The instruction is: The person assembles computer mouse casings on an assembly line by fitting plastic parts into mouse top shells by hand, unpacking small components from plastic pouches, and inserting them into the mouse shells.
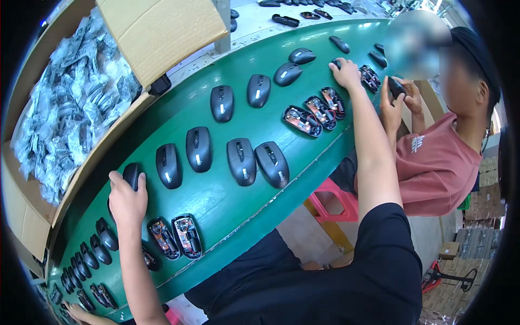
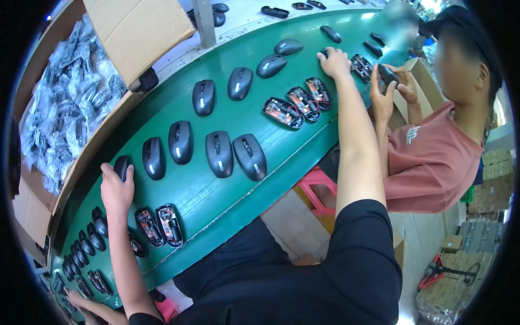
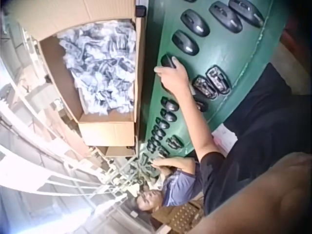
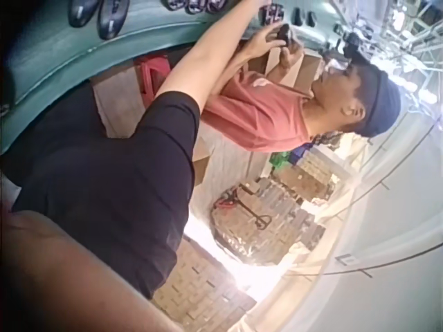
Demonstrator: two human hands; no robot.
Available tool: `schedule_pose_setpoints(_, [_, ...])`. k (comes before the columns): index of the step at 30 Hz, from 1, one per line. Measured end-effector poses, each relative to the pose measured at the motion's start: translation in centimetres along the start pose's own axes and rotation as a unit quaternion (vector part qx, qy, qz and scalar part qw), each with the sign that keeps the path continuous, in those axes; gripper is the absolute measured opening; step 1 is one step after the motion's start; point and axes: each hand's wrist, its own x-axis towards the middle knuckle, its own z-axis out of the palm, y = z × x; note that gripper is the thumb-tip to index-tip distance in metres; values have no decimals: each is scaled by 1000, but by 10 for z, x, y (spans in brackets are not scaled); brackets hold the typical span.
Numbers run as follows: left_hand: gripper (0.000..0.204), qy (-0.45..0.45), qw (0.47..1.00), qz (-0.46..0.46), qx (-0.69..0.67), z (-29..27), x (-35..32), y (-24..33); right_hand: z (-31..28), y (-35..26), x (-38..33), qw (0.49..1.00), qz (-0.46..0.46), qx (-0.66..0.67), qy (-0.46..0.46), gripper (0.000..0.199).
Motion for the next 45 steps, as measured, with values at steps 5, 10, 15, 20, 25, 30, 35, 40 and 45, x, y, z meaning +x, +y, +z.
schedule_pose_setpoints(5, [60, -8, 1000, 18, 20, -1, 6, -1, 22, 11, 6, 990, -103, 63, 78, 40])
schedule_pose_setpoints(10, [61, 41, 999, 7, 11, -25, -6, -2, 19, 77, 31, 921, -292, -241, 91, 24])
schedule_pose_setpoints(15, [63, 25, 996, -71, 53, -35, -28, -38, -31, 47, 18, 973, -78, 88, 198, 48])
schedule_pose_setpoints(20, [74, -24, 993, -96, 67, -27, -27, -49, -114, -144, -145, 780, -125, 612, -43, 30])
schedule_pose_setpoints(25, [64, 2, 997, -72, 21, -27, -23, -57, -129, -275, -280, 555, -195, 745, -315, 23])
schedule_pose_setpoints(30, [52, 129, 986, -60, -89, -43, -38, -70, -128, -366, -317, 477, -172, 763, -400, 20])
schedule_pose_setpoints(35, [49, 204, 954, -32, -217, -55, -51, -107, -119, -456, -337, 549, -252, 671, -431, 25])
schedule_pose_setpoints(40, [52, 294, 915, 12, -276, -50, -48, -141, -105, -521, -354, 605, -305, 598, -428, 26])
schedule_pose_setpoints(45, [55, 318, 900, 36, -295, -37, -59, -158, -117, -528, -359, 662, -296, 558, -402, 21])
